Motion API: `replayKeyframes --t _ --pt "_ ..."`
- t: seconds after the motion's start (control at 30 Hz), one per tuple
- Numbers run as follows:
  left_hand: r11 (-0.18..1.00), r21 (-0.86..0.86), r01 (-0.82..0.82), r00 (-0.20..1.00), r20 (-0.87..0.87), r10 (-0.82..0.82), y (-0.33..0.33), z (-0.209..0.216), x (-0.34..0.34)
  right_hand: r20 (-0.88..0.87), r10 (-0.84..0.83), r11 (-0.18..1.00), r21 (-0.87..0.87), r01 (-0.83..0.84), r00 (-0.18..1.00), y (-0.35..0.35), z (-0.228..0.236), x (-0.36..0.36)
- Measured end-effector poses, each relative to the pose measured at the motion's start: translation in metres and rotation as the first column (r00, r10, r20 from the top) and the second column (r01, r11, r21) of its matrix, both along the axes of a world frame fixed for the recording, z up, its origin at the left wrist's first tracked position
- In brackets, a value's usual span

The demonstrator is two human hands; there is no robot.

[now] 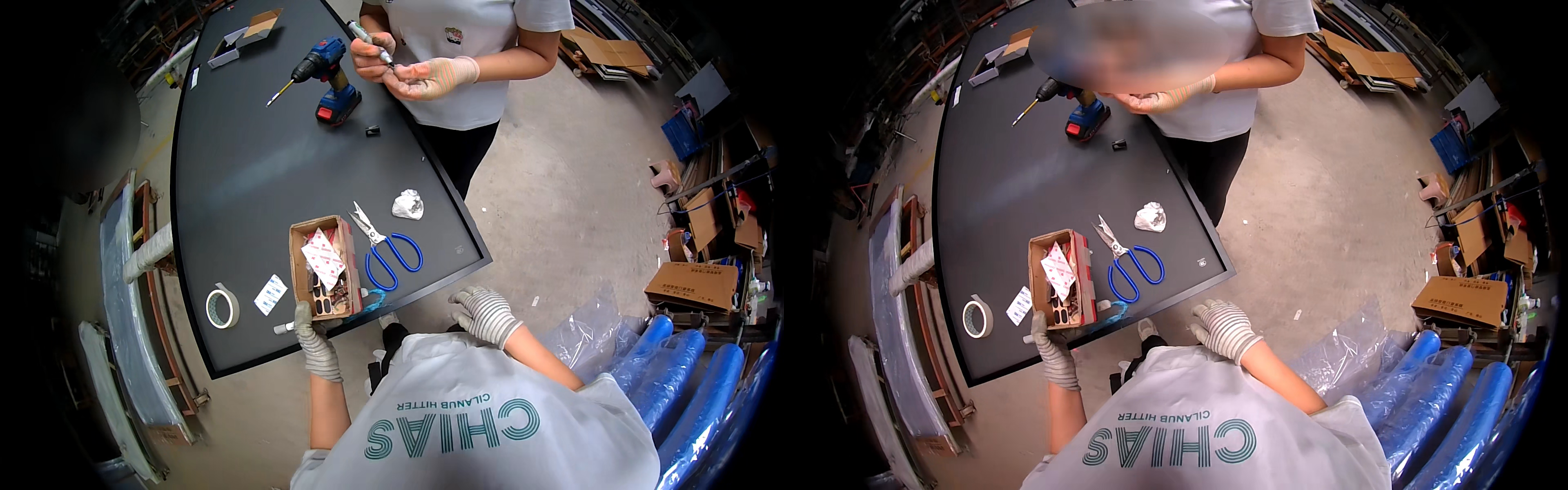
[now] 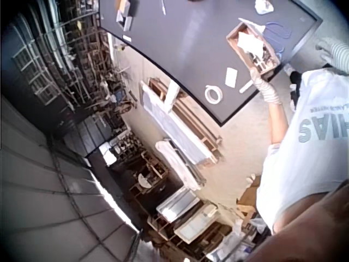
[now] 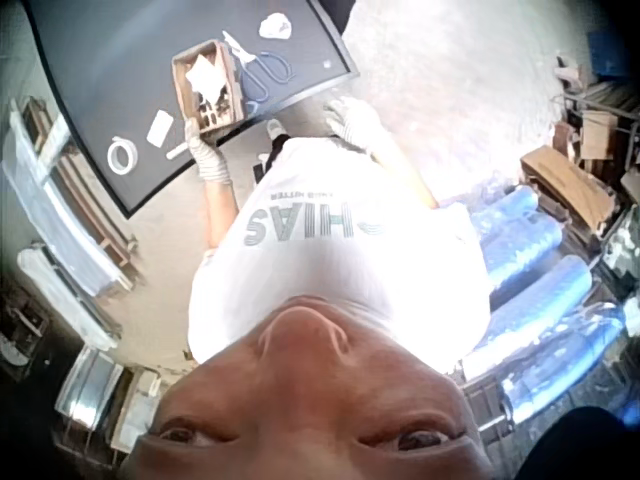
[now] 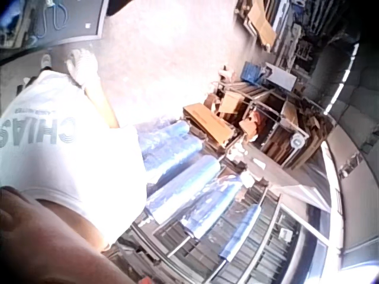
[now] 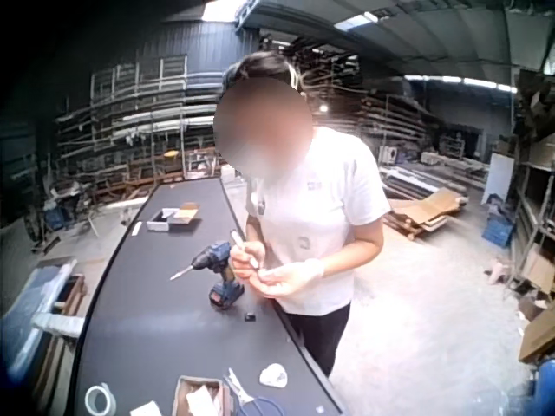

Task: The person retrieves a small cardboard box from a cluttered shelf, walks to a workbench, and sorts through small hardware items inside. They pick up and examine several pieces, then return the box to the shelf and briefly rummage through another container.

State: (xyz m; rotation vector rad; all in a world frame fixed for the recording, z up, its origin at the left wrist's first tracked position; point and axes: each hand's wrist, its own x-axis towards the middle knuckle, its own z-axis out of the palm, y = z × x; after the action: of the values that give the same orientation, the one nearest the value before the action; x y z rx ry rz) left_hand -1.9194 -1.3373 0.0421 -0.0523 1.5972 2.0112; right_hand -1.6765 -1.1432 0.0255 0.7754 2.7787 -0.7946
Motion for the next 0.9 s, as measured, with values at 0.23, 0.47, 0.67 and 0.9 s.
replayKeyframes --t 0.23,0.47,0.67,0.9 --pt "0.953 0.000 0.302 0.951 0.062 -0.302 0.109 0.017 0.141 -0.006 -0.183 0.978 -0.103 0.181 0.983 0.053 -0.021 0.147" --pt "0.825 0.050 0.562 0.808 0.177 -0.561 0.229 0.003 0.256 -0.070 -0.559 0.814 -0.240 0.530 0.826 0.118 -0.019 0.311" --pt "0.745 -0.091 0.660 0.751 0.069 -0.657 0.345 -0.006 0.324 -0.211 -0.772 0.625 -0.420 0.658 0.599 0.169 -0.045 0.384" --pt "0.557 -0.048 0.829 0.551 0.235 -0.801 0.514 -0.070 0.376 -0.011 -0.906 0.391 -0.410 0.824 0.424 0.292 -0.032 0.464"
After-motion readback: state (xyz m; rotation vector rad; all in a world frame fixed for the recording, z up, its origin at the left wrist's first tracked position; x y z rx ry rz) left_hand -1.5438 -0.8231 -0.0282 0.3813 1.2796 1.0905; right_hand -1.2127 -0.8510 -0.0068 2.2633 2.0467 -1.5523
